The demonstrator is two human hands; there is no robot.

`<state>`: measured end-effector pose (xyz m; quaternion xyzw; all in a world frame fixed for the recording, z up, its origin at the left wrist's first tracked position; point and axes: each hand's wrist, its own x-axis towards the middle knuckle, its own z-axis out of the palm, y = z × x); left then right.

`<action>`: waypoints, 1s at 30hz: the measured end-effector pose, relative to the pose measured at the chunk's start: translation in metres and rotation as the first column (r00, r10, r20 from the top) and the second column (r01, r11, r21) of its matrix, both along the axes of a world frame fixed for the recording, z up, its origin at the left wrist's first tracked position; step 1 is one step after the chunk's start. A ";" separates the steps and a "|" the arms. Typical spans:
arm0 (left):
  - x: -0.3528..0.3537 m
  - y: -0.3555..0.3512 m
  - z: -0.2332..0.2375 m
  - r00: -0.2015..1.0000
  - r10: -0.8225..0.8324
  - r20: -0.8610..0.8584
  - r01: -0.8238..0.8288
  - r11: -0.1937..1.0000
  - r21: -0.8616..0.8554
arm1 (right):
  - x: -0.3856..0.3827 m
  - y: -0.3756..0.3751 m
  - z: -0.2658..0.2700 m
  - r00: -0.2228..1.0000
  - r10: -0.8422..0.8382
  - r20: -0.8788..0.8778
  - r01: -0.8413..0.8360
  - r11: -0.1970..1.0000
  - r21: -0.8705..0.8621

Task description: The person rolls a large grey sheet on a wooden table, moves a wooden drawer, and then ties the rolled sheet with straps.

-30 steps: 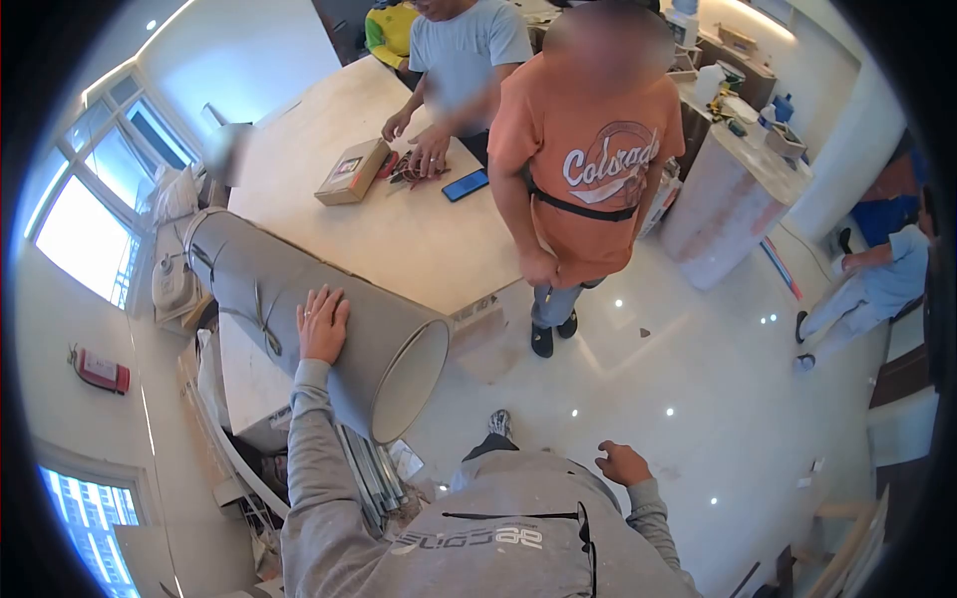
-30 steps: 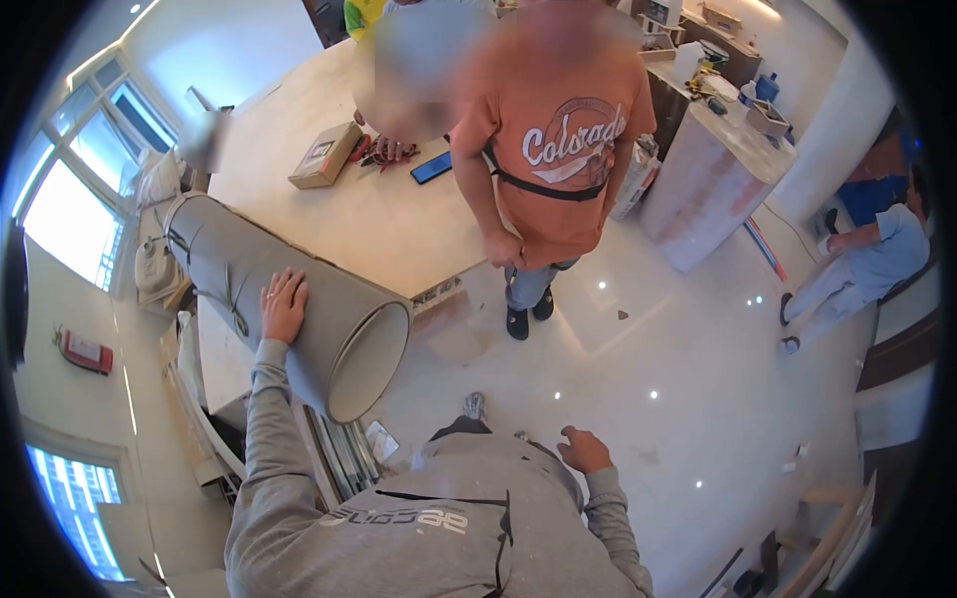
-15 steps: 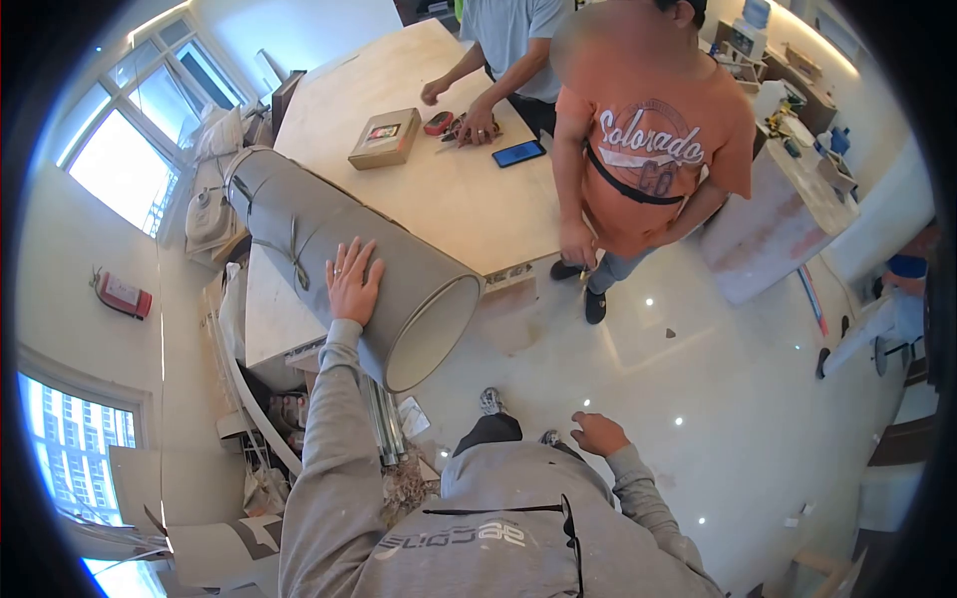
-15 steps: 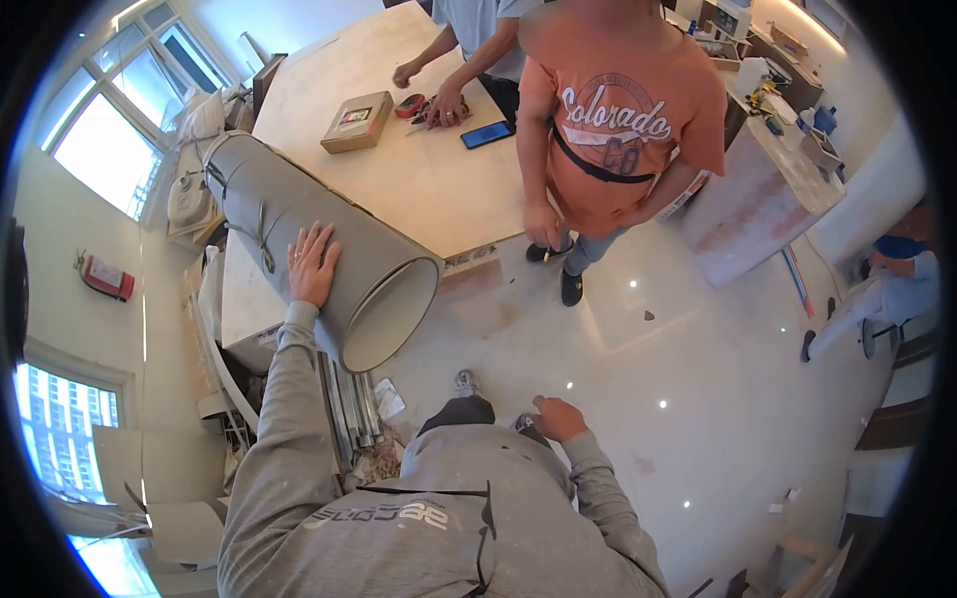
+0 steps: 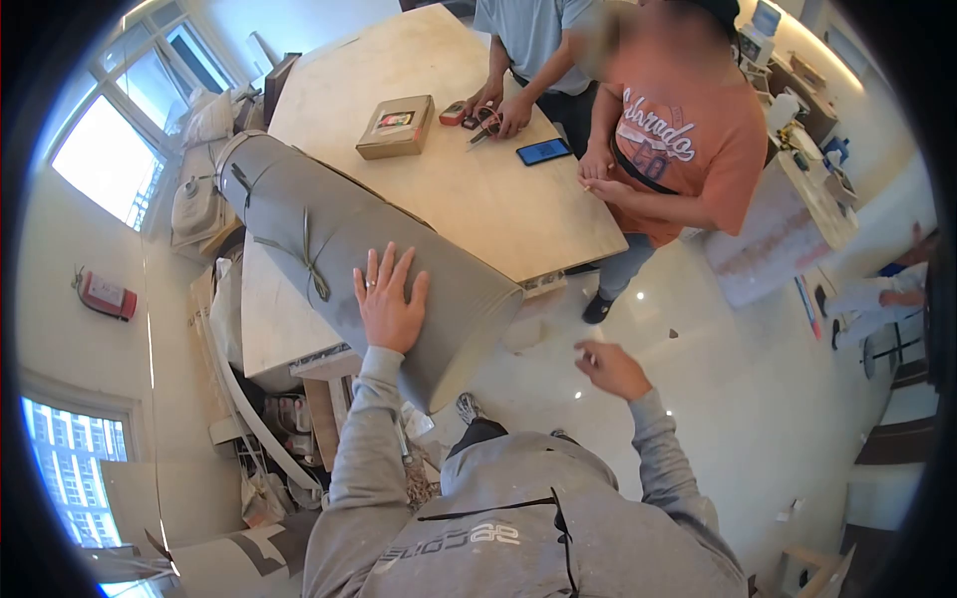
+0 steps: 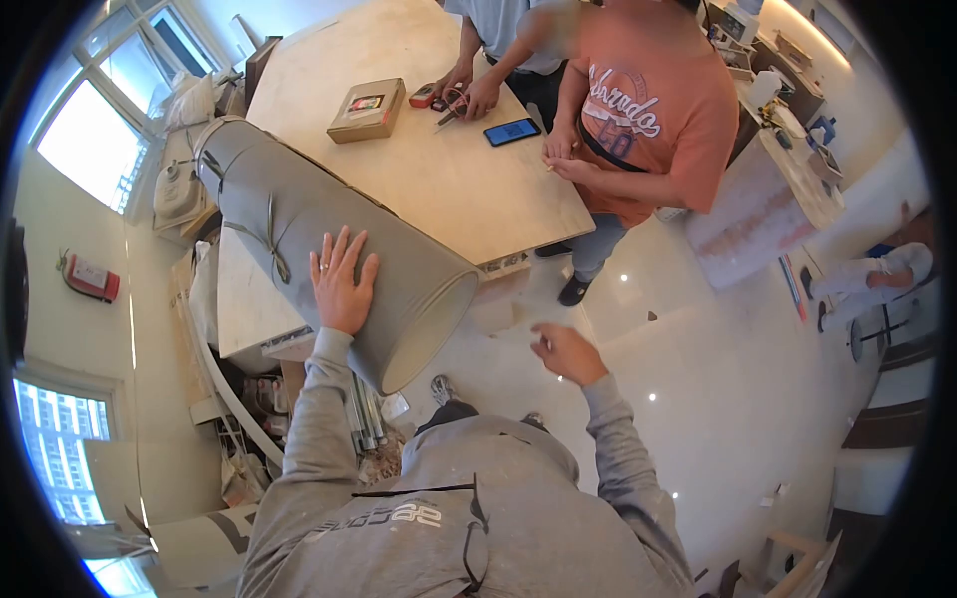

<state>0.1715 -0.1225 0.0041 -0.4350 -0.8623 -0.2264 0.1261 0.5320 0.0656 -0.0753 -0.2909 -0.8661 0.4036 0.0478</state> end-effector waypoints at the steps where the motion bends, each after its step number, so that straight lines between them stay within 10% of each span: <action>1: 0.001 -0.001 0.001 1.000 -0.002 0.000 0.002 1.000 0.003 | -0.025 0.005 0.018 0.996 -0.029 -0.086 0.033 0.998 0.047; 6: 0.003 -0.003 0.008 1.000 -0.018 0.001 0.017 0.999 0.038 | -0.152 0.016 0.108 0.869 -0.045 -0.493 0.055 0.998 0.007; 9: 0.002 -0.004 0.012 0.999 -0.034 0.035 0.032 0.998 0.054 | -0.212 0.027 0.138 0.907 -0.012 -0.420 0.009 1.000 -0.009; 12: 0.001 -0.006 0.017 0.996 -0.052 0.069 0.047 0.996 0.071 | -0.259 0.030 0.140 0.960 0.077 -0.269 0.112 0.774 0.623; 15: -0.001 -0.008 0.021 0.992 -0.062 0.113 0.052 0.994 0.092 | -0.292 0.004 0.156 0.914 0.155 -0.375 -0.028 0.946 0.324; 21: -0.006 -0.010 0.021 0.983 -0.076 0.166 0.057 0.992 0.116 | -0.321 -0.024 0.144 0.977 -0.072 -0.201 0.175 0.809 0.561; 24: -0.007 -0.009 0.019 0.978 -0.085 0.189 0.060 0.989 0.135 | -0.321 -0.037 0.150 0.931 0.031 -0.363 -0.012 0.998 0.054; 27: -0.009 -0.012 0.017 0.970 -0.119 0.214 0.097 0.989 0.109 | -0.322 -0.052 0.127 0.907 0.375 -0.194 -0.349 0.924 0.155; 30: -0.009 -0.011 0.014 0.968 -0.131 0.216 0.108 0.987 0.118 | -0.321 -0.062 0.119 0.931 0.313 -0.190 -0.264 0.933 0.243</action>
